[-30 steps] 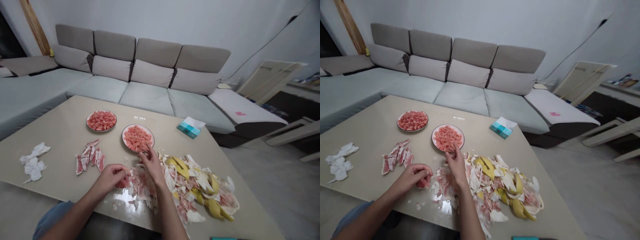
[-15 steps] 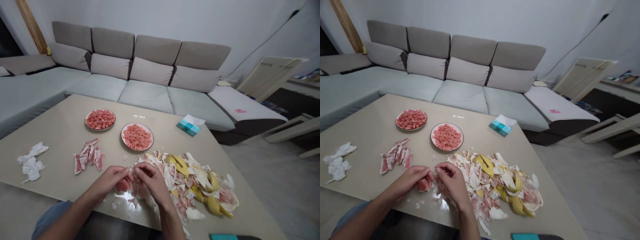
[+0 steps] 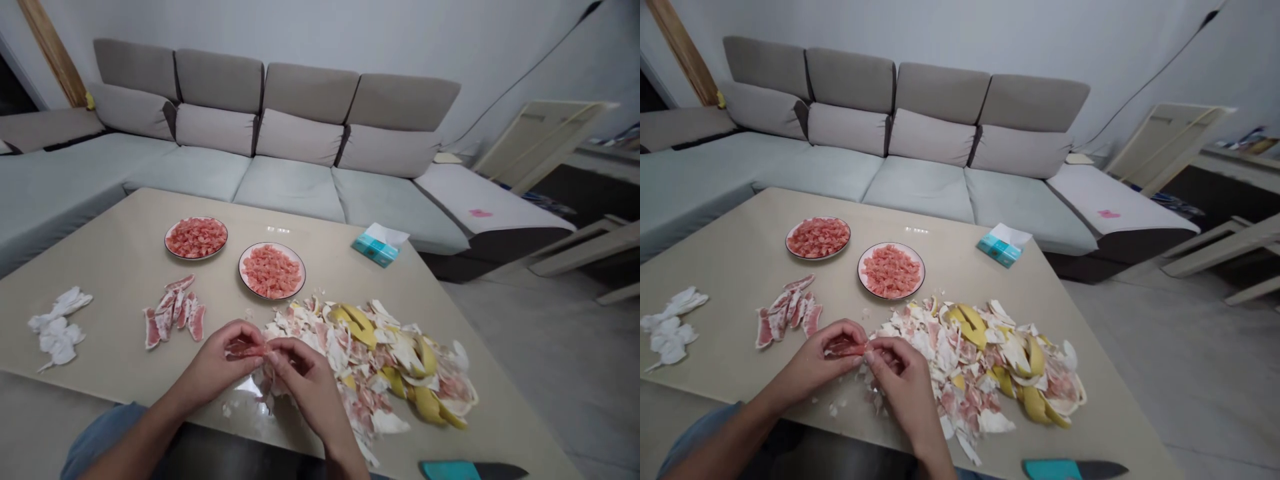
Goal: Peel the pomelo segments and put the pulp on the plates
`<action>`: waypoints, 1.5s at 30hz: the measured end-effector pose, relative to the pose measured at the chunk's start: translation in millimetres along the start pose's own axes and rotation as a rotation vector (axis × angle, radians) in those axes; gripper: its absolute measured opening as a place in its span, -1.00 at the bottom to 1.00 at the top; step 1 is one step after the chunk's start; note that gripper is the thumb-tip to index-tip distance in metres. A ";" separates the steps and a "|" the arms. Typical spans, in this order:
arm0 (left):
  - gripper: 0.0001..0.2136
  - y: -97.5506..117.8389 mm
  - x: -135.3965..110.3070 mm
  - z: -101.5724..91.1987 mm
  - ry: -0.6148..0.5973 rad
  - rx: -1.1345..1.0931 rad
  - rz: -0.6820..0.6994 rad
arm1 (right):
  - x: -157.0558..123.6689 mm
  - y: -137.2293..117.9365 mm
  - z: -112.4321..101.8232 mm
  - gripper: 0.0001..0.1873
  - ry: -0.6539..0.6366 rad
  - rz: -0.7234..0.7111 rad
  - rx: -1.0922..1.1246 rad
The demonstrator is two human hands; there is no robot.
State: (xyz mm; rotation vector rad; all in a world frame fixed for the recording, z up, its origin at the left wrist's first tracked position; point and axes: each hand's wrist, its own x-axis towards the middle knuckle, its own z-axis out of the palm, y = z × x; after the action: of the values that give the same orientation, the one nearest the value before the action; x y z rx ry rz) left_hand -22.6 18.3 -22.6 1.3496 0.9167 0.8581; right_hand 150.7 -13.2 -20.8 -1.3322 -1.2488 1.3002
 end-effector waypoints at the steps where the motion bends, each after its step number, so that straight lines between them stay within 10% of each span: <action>1: -0.91 -0.1 0.0 1.0 0.017 0.055 0.060 | 0.1 2.0 1.4 -0.71 0.012 0.007 0.022; 25: -0.88 -4.3 -0.9 0.9 0.098 -0.127 0.117 | 7.5 12.0 13.5 -0.74 -0.103 0.202 0.780; 45: -0.86 -3.7 1.5 -0.8 0.173 -0.108 0.033 | 6.7 15.5 10.6 -0.72 -0.069 0.123 0.591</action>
State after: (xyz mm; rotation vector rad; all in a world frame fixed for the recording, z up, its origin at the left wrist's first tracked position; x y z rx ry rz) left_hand -22.7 19.8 -26.4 1.2140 0.9683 1.0476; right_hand 141.1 -9.0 -37.7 -0.9502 -0.7403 1.6507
